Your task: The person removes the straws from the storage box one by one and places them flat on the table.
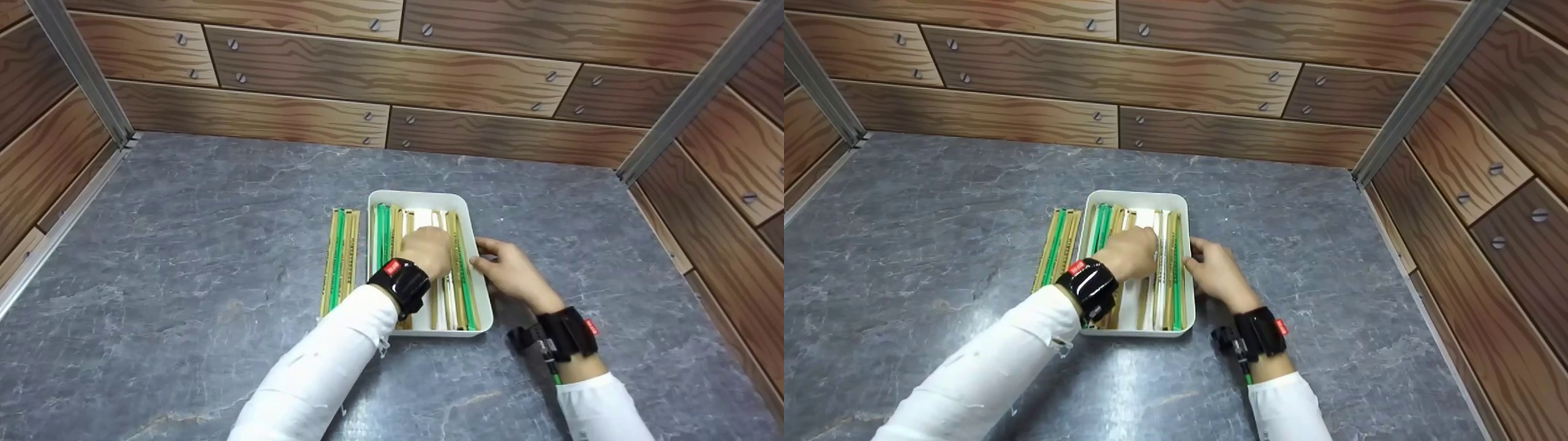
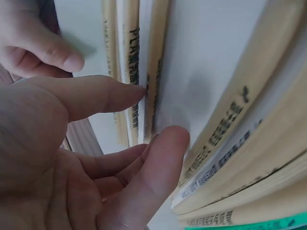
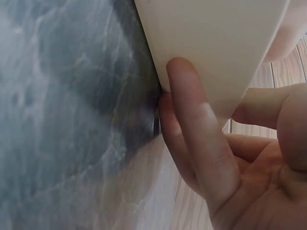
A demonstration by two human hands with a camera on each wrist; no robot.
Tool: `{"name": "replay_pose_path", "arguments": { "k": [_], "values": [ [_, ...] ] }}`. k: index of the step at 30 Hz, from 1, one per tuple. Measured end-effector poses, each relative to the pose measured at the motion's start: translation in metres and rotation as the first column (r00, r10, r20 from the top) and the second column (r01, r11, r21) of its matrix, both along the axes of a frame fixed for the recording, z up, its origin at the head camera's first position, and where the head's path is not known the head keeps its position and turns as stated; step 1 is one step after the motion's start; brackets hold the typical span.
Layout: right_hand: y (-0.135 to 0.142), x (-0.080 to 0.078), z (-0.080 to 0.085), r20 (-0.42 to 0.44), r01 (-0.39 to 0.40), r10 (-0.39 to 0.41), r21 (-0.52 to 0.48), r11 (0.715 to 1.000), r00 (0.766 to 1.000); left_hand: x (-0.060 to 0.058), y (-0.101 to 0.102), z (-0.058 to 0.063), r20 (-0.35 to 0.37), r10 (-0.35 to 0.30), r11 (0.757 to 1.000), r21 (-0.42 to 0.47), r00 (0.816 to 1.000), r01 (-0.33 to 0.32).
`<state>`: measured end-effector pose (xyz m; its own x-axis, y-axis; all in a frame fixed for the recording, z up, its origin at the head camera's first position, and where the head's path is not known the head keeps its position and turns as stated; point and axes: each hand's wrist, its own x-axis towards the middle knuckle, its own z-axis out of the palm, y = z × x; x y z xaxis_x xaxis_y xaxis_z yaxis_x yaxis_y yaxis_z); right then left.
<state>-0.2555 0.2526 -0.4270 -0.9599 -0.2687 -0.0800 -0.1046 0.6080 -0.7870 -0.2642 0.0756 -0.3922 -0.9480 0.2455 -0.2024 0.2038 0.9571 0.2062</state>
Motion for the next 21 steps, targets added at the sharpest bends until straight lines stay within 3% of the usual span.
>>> {"name": "replay_pose_path", "arguments": {
  "k": [6,17,21],
  "values": [
    [-0.001,0.001,0.002,0.031,0.014,-0.013,-0.019,1.0,0.999,-0.001,0.0,-0.002,0.033,0.024,1.0,0.01,0.999,-0.024],
    [-0.001,0.001,0.002,0.037,0.021,-0.02,-0.018,1.0,0.999,-0.003,-0.002,-0.01,-0.019,-0.013,1.0,0.014,1.0,0.013],
    [-0.001,0.001,0.001,0.041,0.019,-0.018,-0.02,1.0,0.999,-0.003,-0.004,-0.011,-0.013,0.004,0.999,0.033,1.0,-0.004]
  ]
}}
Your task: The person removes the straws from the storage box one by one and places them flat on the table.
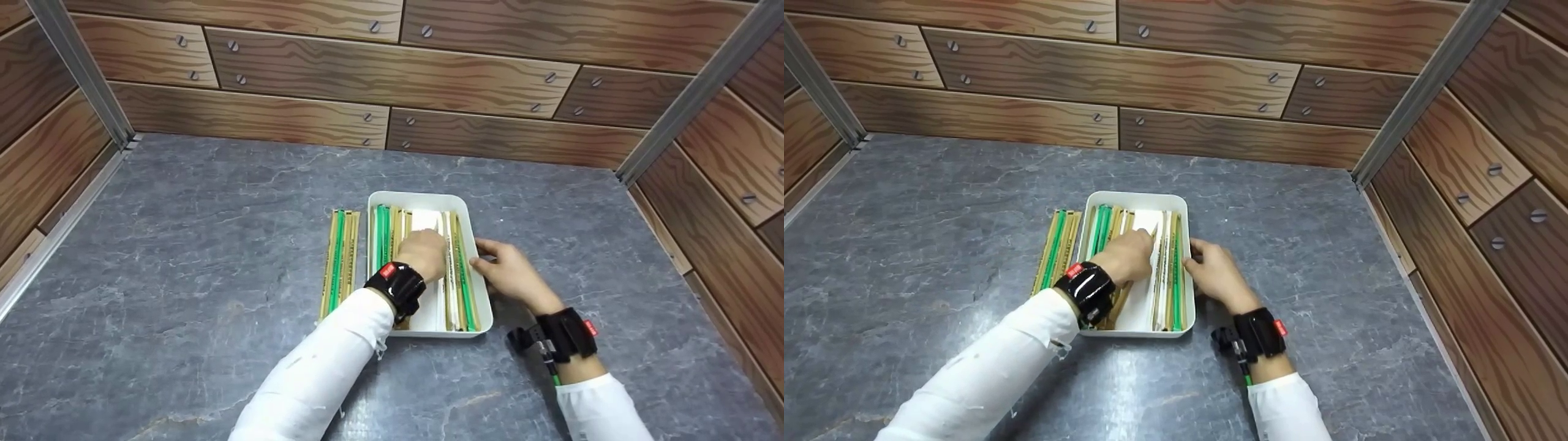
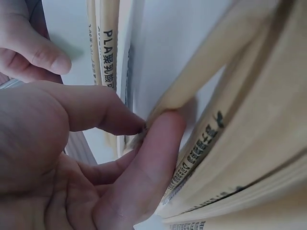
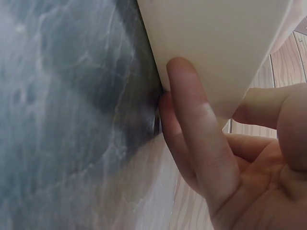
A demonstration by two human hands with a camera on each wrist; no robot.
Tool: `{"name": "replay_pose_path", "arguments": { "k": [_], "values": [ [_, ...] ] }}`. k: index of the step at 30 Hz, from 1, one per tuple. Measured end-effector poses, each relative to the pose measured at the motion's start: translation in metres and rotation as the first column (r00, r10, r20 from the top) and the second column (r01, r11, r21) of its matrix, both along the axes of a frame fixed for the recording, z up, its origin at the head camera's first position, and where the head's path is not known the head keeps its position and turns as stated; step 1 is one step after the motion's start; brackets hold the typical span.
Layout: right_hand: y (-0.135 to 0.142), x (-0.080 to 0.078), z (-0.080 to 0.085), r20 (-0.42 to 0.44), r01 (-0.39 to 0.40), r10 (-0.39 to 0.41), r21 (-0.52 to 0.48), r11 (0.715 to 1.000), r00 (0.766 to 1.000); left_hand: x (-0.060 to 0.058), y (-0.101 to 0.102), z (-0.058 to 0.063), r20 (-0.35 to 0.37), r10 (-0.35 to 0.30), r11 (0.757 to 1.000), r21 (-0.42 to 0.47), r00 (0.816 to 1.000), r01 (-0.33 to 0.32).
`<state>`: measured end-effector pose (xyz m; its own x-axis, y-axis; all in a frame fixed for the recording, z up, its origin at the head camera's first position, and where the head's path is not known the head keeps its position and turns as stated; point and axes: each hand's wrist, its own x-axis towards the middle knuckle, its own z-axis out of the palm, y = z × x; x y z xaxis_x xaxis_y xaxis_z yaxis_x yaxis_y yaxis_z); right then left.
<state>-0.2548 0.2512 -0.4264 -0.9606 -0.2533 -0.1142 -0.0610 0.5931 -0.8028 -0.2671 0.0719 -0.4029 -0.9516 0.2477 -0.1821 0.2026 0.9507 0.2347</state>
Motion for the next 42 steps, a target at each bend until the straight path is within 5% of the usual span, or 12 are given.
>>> {"name": "replay_pose_path", "arguments": {
  "k": [9,18,25,31,42],
  "values": [
    [0.001,0.0,-0.001,-0.012,-0.001,0.001,0.004,1.0,1.0,0.003,-0.005,0.01,0.01,0.093,0.99,0.102,0.996,-0.094],
    [0.001,0.0,-0.001,-0.021,-0.002,0.002,0.013,1.0,1.0,0.006,-0.026,0.036,0.014,0.114,0.961,0.252,0.993,-0.113],
    [-0.001,0.0,0.0,0.005,0.009,-0.009,0.002,1.0,1.0,0.011,-0.07,0.051,0.058,0.145,0.892,0.425,0.988,-0.156],
    [-0.002,0.0,0.0,0.03,0.018,-0.017,-0.02,1.0,0.999,0.011,-0.122,0.045,0.056,0.196,0.85,0.488,0.979,-0.198],
    [-0.001,0.0,-0.001,0.003,0.007,-0.007,0.007,1.0,1.0,0.019,-0.185,0.019,0.028,0.266,0.843,0.479,0.964,-0.246]
  ]
}}
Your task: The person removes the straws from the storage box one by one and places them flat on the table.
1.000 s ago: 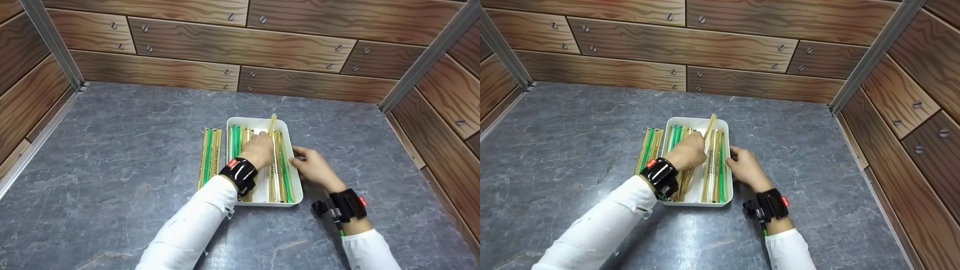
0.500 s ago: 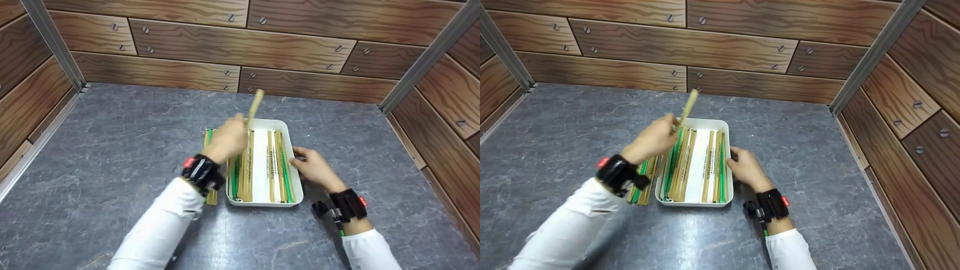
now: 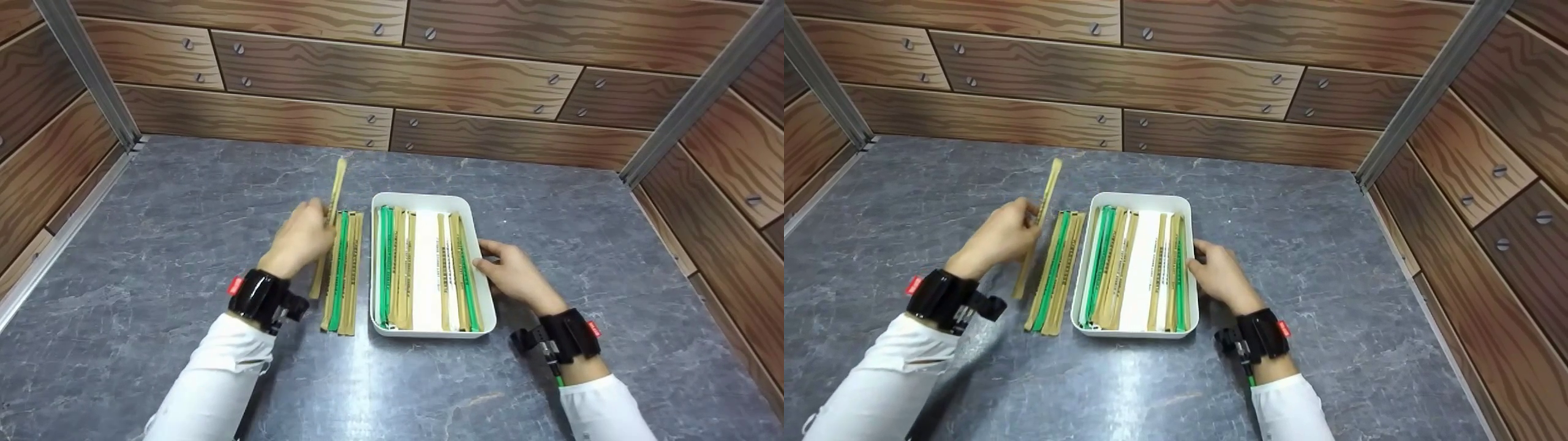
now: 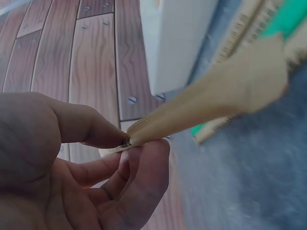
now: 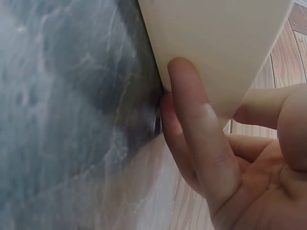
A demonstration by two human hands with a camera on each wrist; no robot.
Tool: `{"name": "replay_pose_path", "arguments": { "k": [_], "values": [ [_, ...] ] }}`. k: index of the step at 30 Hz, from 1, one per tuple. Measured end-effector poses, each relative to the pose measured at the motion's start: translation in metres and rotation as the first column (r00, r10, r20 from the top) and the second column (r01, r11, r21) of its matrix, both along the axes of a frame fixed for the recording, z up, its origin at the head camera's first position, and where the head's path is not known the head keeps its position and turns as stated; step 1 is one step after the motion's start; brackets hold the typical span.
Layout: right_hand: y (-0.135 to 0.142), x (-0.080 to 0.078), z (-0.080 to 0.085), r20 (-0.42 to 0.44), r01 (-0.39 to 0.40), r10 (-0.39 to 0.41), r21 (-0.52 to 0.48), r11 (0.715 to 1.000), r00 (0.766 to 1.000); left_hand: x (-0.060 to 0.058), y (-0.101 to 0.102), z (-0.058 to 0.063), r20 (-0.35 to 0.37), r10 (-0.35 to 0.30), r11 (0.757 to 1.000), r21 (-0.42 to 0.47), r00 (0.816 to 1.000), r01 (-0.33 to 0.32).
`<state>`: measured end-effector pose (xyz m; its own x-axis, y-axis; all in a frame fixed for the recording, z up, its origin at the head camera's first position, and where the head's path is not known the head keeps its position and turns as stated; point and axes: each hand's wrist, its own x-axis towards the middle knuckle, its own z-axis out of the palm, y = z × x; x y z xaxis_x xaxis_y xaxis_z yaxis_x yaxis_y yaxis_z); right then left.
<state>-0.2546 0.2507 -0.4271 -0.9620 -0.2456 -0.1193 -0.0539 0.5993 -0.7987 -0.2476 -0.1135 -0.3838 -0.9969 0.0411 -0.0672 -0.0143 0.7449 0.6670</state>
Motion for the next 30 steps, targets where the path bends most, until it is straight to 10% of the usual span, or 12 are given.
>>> {"name": "replay_pose_path", "arguments": {
  "k": [13,30],
  "values": [
    [-0.002,0.0,0.0,-0.03,-0.009,0.01,0.031,0.999,0.999,0.009,-0.011,-0.037,0.111,0.029,0.999,0.032,0.993,-0.033],
    [0.0,-0.001,0.0,-0.001,0.004,-0.004,0.005,1.0,1.0,0.015,0.0,-0.043,0.12,0.053,0.997,-0.058,0.991,-0.046]
  ]
}}
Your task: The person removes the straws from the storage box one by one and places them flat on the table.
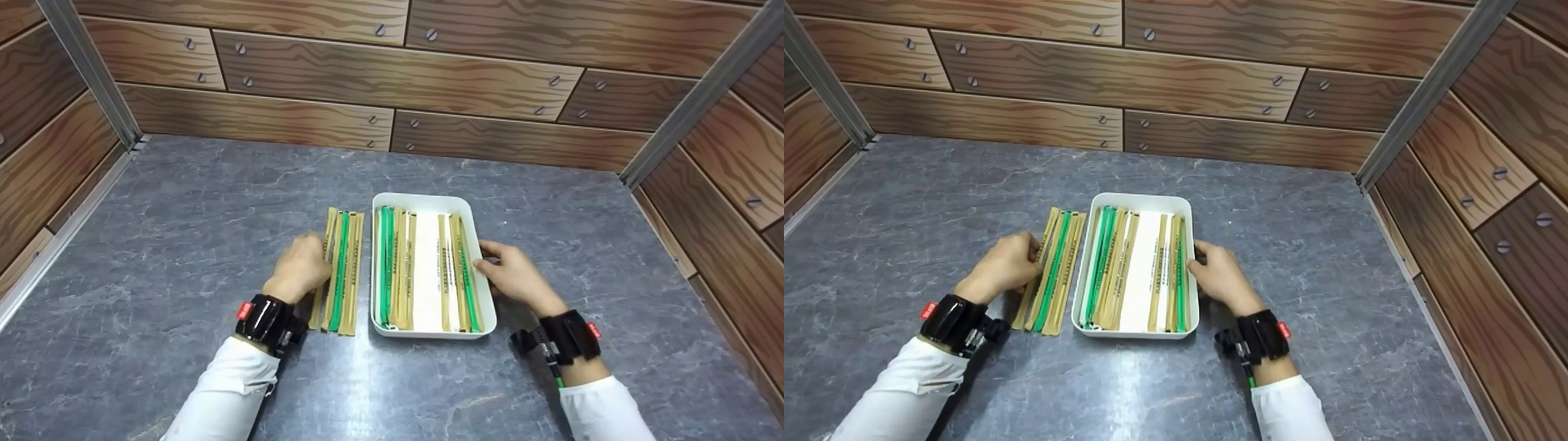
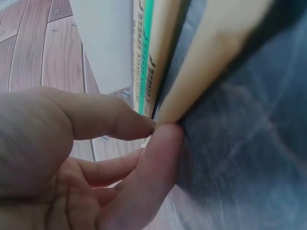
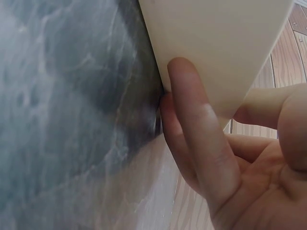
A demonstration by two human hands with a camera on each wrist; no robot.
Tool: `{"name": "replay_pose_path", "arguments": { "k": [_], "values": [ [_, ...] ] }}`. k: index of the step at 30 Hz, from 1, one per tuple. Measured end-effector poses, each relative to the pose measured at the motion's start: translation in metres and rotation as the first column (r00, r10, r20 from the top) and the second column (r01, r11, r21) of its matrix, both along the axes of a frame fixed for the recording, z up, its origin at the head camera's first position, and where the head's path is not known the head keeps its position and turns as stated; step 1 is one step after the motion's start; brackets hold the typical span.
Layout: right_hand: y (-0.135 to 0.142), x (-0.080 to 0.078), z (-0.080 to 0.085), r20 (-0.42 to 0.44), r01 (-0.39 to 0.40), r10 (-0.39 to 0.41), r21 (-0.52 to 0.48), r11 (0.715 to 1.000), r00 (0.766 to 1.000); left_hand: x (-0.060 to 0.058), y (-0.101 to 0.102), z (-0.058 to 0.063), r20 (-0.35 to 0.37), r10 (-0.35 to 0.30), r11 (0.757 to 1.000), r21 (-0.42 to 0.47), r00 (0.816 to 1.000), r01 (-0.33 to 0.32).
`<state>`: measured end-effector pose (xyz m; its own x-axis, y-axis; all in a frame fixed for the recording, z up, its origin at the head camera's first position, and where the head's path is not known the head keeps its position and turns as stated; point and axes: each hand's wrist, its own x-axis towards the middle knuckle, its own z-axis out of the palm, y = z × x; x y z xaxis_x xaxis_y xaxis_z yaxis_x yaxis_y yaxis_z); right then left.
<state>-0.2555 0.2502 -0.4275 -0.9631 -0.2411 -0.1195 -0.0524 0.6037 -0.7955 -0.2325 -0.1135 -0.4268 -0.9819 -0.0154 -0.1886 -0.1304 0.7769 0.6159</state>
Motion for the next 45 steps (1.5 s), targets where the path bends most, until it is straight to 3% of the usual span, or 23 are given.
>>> {"name": "replay_pose_path", "arguments": {
  "k": [5,33,39,45],
  "values": [
    [0.0,0.0,-0.001,0.028,0.001,0.0,-0.047,0.999,1.0,0.003,0.002,0.0,0.032,0.022,0.999,0.038,0.999,-0.023],
    [0.0,0.0,-0.002,-0.016,-0.014,0.015,0.004,1.0,1.0,0.006,0.005,0.0,0.03,0.015,0.999,0.042,0.999,-0.016],
    [-0.001,0.0,-0.001,-0.014,-0.013,0.013,0.01,1.0,1.0,0.004,0.006,0.012,0.009,0.008,1.0,0.03,1.0,-0.008],
    [0.0,0.001,0.0,0.0,-0.002,0.002,-0.005,1.0,1.0,-0.001,0.027,0.04,-0.049,-0.038,0.999,0.017,0.998,0.039]
  ]
}}
